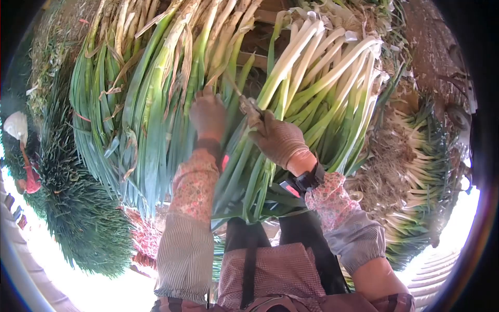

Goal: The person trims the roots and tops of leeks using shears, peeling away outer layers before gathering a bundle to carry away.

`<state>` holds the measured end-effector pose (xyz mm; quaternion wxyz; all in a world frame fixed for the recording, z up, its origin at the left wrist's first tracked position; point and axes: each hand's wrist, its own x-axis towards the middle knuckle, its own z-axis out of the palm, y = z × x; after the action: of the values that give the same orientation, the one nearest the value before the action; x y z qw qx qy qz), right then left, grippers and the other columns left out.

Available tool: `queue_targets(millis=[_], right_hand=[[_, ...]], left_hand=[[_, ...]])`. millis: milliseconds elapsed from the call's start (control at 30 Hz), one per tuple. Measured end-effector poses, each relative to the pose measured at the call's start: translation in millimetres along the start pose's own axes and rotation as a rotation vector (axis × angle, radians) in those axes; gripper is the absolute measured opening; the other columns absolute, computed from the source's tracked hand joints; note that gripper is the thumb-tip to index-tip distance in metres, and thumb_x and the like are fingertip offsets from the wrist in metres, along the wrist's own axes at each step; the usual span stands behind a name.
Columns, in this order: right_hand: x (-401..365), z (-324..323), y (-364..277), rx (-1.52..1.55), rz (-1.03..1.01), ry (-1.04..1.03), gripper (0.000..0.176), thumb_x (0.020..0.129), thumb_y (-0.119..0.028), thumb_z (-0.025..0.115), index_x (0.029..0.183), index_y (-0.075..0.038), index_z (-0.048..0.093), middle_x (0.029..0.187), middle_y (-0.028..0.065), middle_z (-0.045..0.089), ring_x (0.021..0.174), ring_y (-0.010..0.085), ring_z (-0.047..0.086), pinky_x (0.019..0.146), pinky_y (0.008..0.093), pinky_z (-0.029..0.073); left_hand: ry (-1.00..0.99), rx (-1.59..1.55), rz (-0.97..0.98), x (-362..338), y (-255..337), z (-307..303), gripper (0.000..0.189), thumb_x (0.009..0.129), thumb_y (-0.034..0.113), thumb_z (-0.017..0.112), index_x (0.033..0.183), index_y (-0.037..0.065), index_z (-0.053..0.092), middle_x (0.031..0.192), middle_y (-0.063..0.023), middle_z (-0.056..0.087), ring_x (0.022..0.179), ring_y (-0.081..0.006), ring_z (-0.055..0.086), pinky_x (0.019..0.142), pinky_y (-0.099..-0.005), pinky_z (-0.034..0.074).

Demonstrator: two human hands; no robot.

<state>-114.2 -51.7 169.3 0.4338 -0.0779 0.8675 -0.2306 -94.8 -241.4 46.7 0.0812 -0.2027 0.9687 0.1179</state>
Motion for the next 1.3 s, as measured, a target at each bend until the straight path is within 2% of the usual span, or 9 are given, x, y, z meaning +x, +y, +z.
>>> queue_targets(millis=[267,367,500,600,800,933,1033,1267,1300], right_hand=[[11,1,-7,-0.041,0.063,0.033,0.047,0.092,-0.045,0.056,0.116,-0.006,0.05,0.089,0.0225,0.069,0.086,0.0445,0.066,0.077,0.0534,0.051],[14,-1,-5,-0.109,0.095,-0.024,0.046,0.091,-0.044,0.056,0.115,-0.006,0.05,0.089,0.0229,0.069,0.086,0.0443,0.067,0.076,0.0536,0.052],[20,-5,0,-0.077,0.152,0.011,0.047,0.091,-0.044,0.057,0.115,-0.005,0.051,0.087,0.0231,0.069,0.084,0.0449,0.067,0.075,0.0532,0.052],[13,1,6,-0.056,0.188,-0.026,0.046,0.092,-0.04,0.055,0.119,-0.003,0.051,0.089,0.0214,0.07,0.085,0.0431,0.068,0.079,0.0512,0.052],[-8,-12,8,0.067,0.224,-0.002,0.045,0.092,-0.04,0.057,0.118,-0.003,0.05,0.091,0.0235,0.069,0.086,0.0442,0.066,0.077,0.0521,0.052],[-21,-18,21,0.1,0.23,0.089,0.047,0.089,-0.042,0.062,0.115,-0.004,0.05,0.086,0.0237,0.067,0.083,0.0453,0.065,0.073,0.0537,0.051],[-25,-4,36,0.011,0.163,0.08,0.048,0.089,-0.041,0.063,0.118,-0.005,0.049,0.086,0.0233,0.067,0.083,0.0454,0.065,0.073,0.0535,0.051],[-26,-5,21,-0.047,0.089,-0.003,0.049,0.089,-0.041,0.062,0.121,-0.006,0.049,0.086,0.0229,0.067,0.082,0.0452,0.065,0.072,0.0527,0.051],[-25,-5,22,-0.028,0.13,-0.007,0.049,0.089,-0.041,0.062,0.121,-0.006,0.049,0.086,0.0228,0.067,0.082,0.0452,0.065,0.072,0.0527,0.051]], left_hand=[[-0.105,0.179,0.08,-12,32,5,0.041,0.082,0.036,0.072,0.112,0.01,0.061,0.111,-0.0137,0.062,0.102,-0.0327,0.066,0.082,-0.0471,0.055],[-0.05,0.197,0.052,3,31,6,0.041,0.08,0.036,0.074,0.108,0.01,0.061,0.106,-0.0122,0.066,0.097,-0.0314,0.069,0.079,-0.0468,0.055],[-0.237,0.25,0.135,24,35,18,0.033,0.081,0.031,0.073,0.106,0.011,0.066,0.092,-0.0119,0.073,0.085,-0.0323,0.073,0.077,-0.0482,0.056],[-0.34,0.148,0.21,34,34,8,0.025,0.082,0.03,0.07,0.096,0.009,0.07,0.092,-0.0169,0.073,0.087,-0.0345,0.072,0.078,-0.048,0.056],[-0.448,-0.186,-0.072,28,42,-19,0.033,0.076,0.032,0.065,0.09,0.004,0.072,0.09,-0.0231,0.071,0.087,-0.0419,0.068,0.079,-0.0473,0.053],[-0.616,-0.786,-0.293,19,45,-16,0.032,0.079,0.032,0.058,0.086,0.005,0.073,0.09,-0.0244,0.069,0.087,-0.0428,0.067,0.081,-0.0477,0.052],[-0.444,-0.279,-0.031,15,52,-25,0.03,0.079,0.03,0.06,0.085,0.005,0.073,0.087,-0.024,0.069,0.085,-0.0422,0.067,0.079,-0.0474,0.052],[-0.433,-0.753,-0.022,-4,35,5,0.025,0.084,0.026,0.064,0.092,0.004,0.074,0.078,-0.0154,0.07,0.073,-0.0273,0.069,0.071,-0.0372,0.054],[-0.516,-0.914,-0.196,1,31,12,0.026,0.087,0.022,0.063,0.098,-0.001,0.071,0.073,-0.009,0.066,0.065,-0.0183,0.066,0.065,-0.0331,0.054]])
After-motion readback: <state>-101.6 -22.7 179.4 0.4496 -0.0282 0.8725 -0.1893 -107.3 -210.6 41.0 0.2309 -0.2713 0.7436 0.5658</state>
